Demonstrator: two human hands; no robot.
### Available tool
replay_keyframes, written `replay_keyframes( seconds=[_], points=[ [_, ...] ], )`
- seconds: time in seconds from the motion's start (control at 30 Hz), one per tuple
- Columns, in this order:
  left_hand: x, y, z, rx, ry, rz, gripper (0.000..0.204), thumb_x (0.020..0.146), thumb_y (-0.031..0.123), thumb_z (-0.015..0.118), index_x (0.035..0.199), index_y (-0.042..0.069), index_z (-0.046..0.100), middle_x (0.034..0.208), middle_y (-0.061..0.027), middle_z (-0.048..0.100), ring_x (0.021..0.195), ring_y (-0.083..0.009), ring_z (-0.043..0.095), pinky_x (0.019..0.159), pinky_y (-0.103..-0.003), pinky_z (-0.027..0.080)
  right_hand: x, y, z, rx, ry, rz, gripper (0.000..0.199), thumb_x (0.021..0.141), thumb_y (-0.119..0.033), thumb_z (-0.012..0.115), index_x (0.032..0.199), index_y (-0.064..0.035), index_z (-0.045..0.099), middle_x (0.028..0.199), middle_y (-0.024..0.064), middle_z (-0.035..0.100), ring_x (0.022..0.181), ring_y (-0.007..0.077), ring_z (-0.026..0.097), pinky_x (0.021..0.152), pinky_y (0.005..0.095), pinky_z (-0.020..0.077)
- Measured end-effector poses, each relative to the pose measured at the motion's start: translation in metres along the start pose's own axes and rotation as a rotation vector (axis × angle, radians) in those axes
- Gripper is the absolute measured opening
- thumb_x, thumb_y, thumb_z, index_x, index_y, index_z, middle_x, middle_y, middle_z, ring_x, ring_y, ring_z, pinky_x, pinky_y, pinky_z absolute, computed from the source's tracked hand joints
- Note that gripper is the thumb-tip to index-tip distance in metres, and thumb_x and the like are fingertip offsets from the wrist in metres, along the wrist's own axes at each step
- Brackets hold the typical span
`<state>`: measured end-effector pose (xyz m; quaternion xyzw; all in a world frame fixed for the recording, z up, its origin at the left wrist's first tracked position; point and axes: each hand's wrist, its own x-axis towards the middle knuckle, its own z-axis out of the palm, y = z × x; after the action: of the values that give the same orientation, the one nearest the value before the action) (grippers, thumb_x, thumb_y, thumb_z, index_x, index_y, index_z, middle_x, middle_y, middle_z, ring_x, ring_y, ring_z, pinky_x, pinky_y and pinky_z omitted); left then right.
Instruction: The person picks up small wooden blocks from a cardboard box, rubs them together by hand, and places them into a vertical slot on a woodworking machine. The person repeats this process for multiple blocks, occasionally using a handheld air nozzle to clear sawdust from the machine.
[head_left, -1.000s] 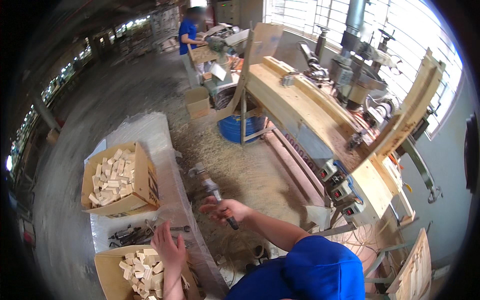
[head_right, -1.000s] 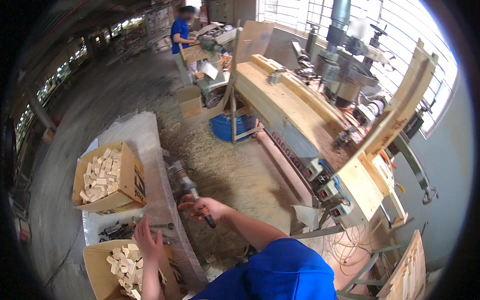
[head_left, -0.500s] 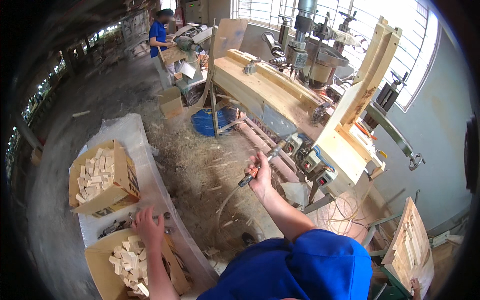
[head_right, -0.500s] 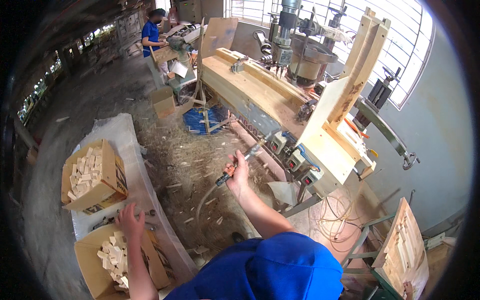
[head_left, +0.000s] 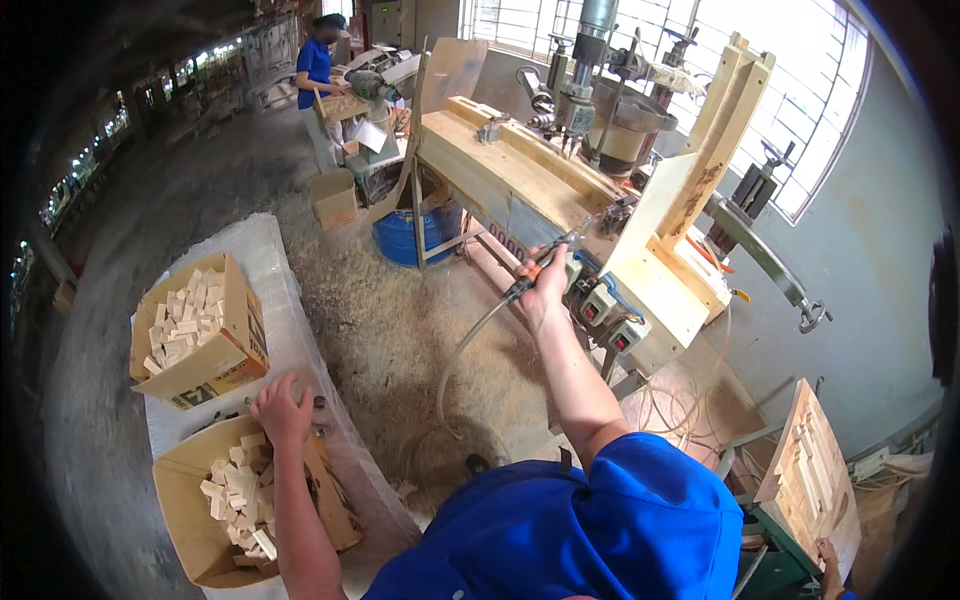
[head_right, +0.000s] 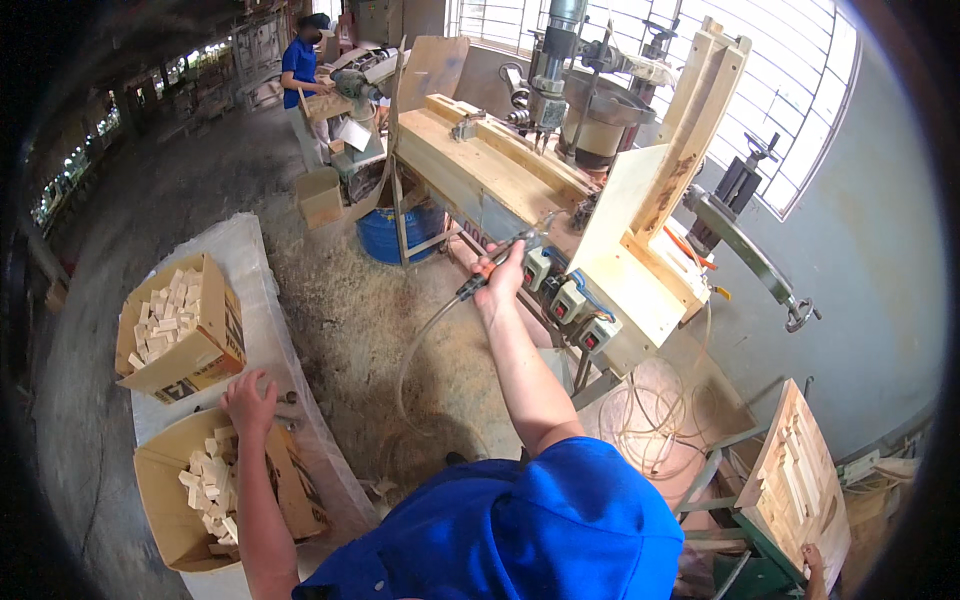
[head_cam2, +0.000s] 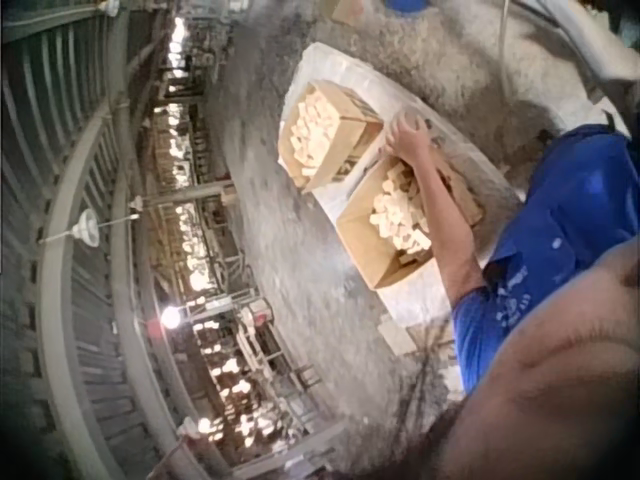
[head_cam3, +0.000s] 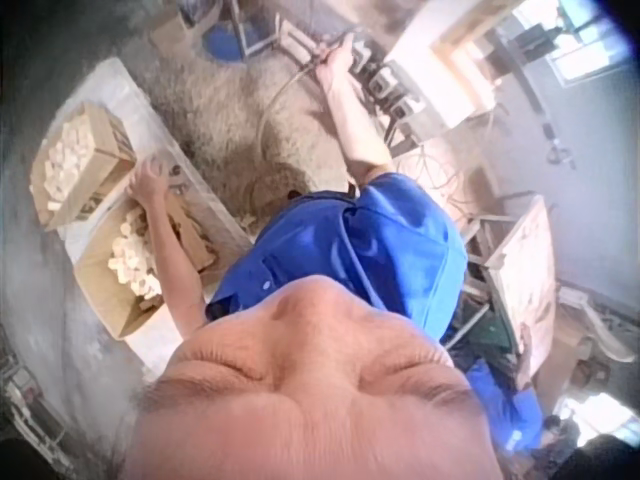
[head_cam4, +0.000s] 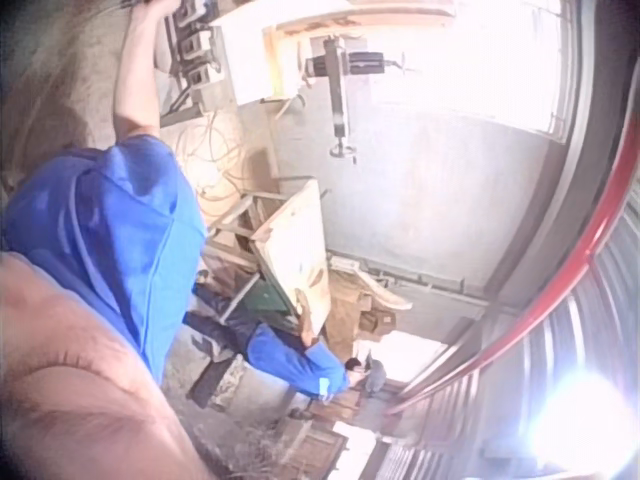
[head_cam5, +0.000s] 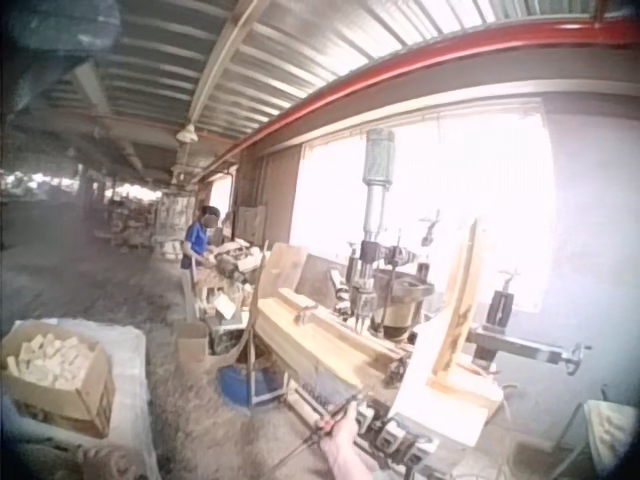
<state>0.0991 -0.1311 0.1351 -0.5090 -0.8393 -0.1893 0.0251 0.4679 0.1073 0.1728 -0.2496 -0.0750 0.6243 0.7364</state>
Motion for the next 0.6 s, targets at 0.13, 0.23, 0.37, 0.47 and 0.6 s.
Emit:
replay_keyframes(
  seconds=[0.13,0.23,0.37,0.47,0.6],
  points=[
    [-0.005,0.004,-0.003,0.006,-0.011,0.014,0.03,0.078,0.032,0.06,0.104,0.016,0.06,0.112,-0.0004,0.058,0.11,-0.0212,0.046,0.101,-0.042,0.022,0.015,-0.032,0.001,0.02,0.009,-0.084,0.038,0.093,-0.048,0.043,0.093,-0.0097,0.045,0.076,0.0046,0.05,0.052,0.0134,0.045,0.042,0.0273,0.0388],
    [-0.006,-0.004,-0.001,-0.003,0.054,0.045,0.029,0.078,0.032,0.06,0.101,0.015,0.061,0.109,-0.0003,0.059,0.107,-0.0211,0.047,0.099,-0.042,0.024,0.018,-0.034,0.018,-0.079,-0.075,-0.098,0.039,0.093,-0.048,0.042,0.093,-0.0091,0.045,0.075,0.0046,0.05,0.052,0.0139,0.045,0.043,0.0274,0.0388],
    [-0.008,-0.012,0.005,-0.02,0.108,0.082,0.027,0.077,0.031,0.06,0.098,0.014,0.062,0.106,0.0001,0.06,0.103,-0.0206,0.048,0.097,-0.042,0.025,0.02,-0.03,0.041,0.034,-0.036,-0.095,0.04,0.093,-0.048,0.042,0.095,-0.0076,0.044,0.074,0.0067,0.051,0.053,0.0147,0.045,0.043,0.0278,0.0392],
    [-0.007,-0.017,0.004,-0.039,0.117,0.103,0.026,0.077,0.031,0.06,0.096,0.015,0.063,0.104,0.0001,0.06,0.101,-0.0203,0.049,0.096,-0.041,0.025,0.035,-0.042,0.033,0.16,0.041,-0.07,0.042,0.093,-0.049,0.041,0.099,-0.0066,0.043,0.074,0.0115,0.054,0.053,0.0158,0.047,0.044,0.0281,0.0408],
    [-0.005,-0.014,-0.004,-0.028,0.067,0.079,0.025,0.076,0.031,0.06,0.096,0.016,0.064,0.105,0.0,0.06,0.102,-0.0202,0.049,0.096,-0.04,0.025,0.055,-0.079,0.012,0.218,0.085,-0.172,0.044,0.094,-0.05,0.036,0.104,-0.0073,0.041,0.072,0.0128,0.054,0.052,0.0165,0.047,0.042,0.0271,0.0415]
  ],
)
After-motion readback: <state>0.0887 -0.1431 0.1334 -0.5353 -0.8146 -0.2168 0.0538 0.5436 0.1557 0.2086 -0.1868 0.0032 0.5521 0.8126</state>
